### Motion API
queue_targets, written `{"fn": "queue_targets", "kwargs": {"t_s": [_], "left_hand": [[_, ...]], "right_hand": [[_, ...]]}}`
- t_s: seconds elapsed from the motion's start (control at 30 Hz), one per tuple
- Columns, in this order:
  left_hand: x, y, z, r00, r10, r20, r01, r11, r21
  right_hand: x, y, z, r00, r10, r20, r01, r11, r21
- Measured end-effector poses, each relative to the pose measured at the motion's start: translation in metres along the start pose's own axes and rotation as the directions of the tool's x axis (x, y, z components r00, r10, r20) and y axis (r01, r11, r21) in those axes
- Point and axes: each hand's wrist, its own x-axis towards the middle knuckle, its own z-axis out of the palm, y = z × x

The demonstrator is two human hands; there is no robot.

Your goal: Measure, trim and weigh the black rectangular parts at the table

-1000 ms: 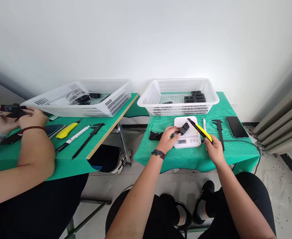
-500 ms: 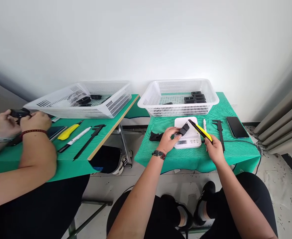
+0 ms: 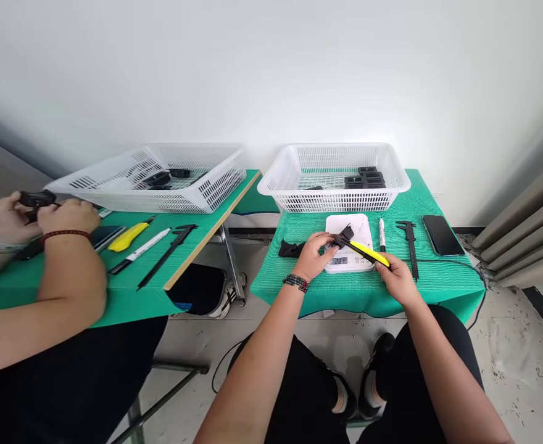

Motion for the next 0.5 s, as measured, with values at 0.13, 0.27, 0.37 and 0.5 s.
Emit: {"fn": "queue_targets", "kwargs": {"t_s": [0.13,0.27,0.37,0.5], "left_hand": [[0.001,-0.0008,-0.0001,1.0,0.013,0.0,-0.013,1.0,0.001],[0.0013,-0.0026,0.0003,1.0,0.014,0.005,-0.014,1.0,-0.006],[0.001,-0.0026,0.0004,1.0,0.014,0.006,-0.014,1.0,-0.01],[0.0004,-0.0018,0.0002,1.0,0.014,0.003,-0.014,1.0,-0.008]], "right_hand": [[0.0045,0.0006,0.0034,0.997,0.02,-0.078,-0.022,0.999,-0.031],[0.0048,0.001,0.0039,0.992,0.042,-0.12,-0.047,0.998,-0.042],[0.0018,0.0001,0.0035,0.992,0.037,-0.12,-0.042,0.998,-0.039],[-0.0029,-0.0011,0.0032,0.997,0.009,-0.08,-0.011,1.0,-0.029]]}}
